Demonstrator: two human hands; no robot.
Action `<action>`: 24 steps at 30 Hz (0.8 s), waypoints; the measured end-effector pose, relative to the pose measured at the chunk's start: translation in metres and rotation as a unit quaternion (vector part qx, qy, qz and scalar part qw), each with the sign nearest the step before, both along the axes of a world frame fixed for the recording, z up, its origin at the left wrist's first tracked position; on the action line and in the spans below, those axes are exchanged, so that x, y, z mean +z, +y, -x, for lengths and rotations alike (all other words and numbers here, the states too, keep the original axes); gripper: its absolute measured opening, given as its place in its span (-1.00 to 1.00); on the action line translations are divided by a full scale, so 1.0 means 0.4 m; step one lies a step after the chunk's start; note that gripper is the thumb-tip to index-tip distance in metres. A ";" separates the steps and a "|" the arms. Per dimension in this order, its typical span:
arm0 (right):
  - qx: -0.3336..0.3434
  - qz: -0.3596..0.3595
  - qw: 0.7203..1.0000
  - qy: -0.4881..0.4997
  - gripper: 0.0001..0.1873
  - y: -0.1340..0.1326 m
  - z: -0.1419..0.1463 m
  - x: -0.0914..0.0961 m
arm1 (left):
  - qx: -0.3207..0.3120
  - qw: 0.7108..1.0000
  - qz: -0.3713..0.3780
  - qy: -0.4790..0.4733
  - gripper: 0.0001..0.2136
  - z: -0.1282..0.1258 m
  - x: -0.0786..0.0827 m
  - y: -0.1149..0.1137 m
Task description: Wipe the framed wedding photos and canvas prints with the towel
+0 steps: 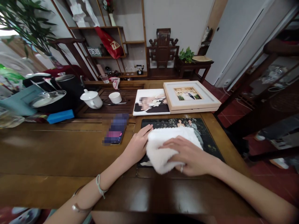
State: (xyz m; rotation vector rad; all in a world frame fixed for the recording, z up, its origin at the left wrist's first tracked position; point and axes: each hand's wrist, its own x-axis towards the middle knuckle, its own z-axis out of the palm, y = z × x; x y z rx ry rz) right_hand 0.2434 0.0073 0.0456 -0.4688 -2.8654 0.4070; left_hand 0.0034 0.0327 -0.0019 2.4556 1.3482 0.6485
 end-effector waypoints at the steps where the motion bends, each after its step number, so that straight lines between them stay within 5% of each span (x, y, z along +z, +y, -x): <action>1: -0.027 -0.005 1.000 0.007 -0.61 0.027 -0.013 -0.005 | 0.003 1.000 -0.005 -0.002 -0.56 -0.001 0.000 0.000; 7: -0.243 -0.104 0.965 0.005 -0.60 0.129 -0.140 -0.035 | 0.025 0.999 -0.030 0.010 -0.63 -0.012 0.011 -0.004; 14: -0.330 -0.135 0.934 -0.004 -0.64 -0.022 -0.222 -0.073 | 0.030 0.999 -0.042 -0.008 -0.63 -0.013 0.003 -0.004; 18: -0.298 -0.120 0.947 -0.009 -0.58 -0.001 -0.162 -0.055 | 0.068 0.990 -0.057 -0.106 -0.62 -0.010 0.008 0.001; 24: -0.234 -0.078 0.969 -0.027 -0.48 0.124 0.093 -0.017 | 0.179 0.935 -0.030 -0.304 -0.69 0.013 0.012 0.028</action>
